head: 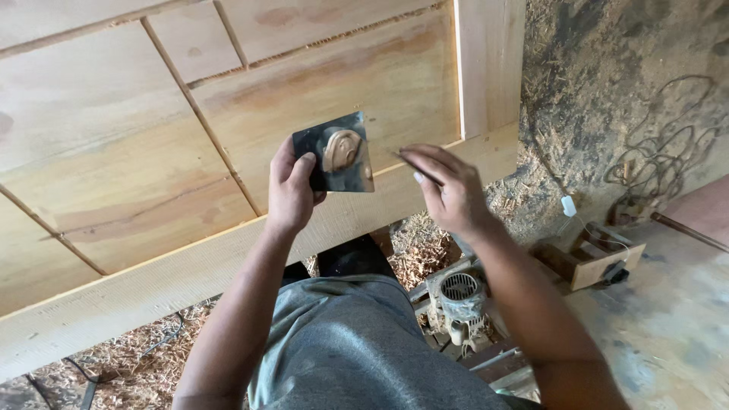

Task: The person applies wood filler to the joints and surface of a wooden panel using a putty knife and a small metal plate. They spread the filler into the seams and smooth it across the panel, then scrape excess material off the tool onto the plate.

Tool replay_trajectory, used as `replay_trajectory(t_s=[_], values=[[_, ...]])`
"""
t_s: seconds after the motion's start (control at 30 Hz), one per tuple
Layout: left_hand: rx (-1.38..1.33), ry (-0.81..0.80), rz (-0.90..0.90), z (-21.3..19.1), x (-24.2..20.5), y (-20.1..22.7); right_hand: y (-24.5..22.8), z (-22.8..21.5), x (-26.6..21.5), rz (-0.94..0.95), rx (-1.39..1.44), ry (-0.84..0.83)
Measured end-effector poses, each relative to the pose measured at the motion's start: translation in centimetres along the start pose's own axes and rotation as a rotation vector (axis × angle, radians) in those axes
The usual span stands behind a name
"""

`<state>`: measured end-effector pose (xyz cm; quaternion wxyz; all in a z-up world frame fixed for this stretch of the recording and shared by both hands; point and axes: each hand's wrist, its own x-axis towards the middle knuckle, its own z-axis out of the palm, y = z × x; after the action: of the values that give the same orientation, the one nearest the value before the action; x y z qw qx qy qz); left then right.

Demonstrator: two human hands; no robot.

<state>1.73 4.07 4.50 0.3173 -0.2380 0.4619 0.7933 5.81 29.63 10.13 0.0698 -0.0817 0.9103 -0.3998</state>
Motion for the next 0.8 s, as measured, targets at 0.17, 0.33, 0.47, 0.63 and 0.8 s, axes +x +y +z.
replay_trajectory(t_s=[0.17,0.33,0.47,0.63,0.8], values=[[0.301,-0.058,0.056,2.2,-1.6,-1.6,-0.7,-2.2,0.1,-0.480,-0.374,-0.300],[0.061,0.118,0.043,4.4,-1.8,-4.0,2.8,-5.3,-2.3,0.046,-0.294,-0.621],[0.145,0.040,0.015,4.5,-2.5,-6.5,10.8,-8.0,-3.5,-0.201,-0.601,-0.207],[0.144,0.114,-0.045,4.6,-3.5,-9.0,15.8,-4.6,-9.5,-0.236,-0.766,0.139],[0.154,0.154,-0.063,4.9,-4.0,-9.5,17.6,-5.1,-11.0,-0.175,-0.664,0.058]])
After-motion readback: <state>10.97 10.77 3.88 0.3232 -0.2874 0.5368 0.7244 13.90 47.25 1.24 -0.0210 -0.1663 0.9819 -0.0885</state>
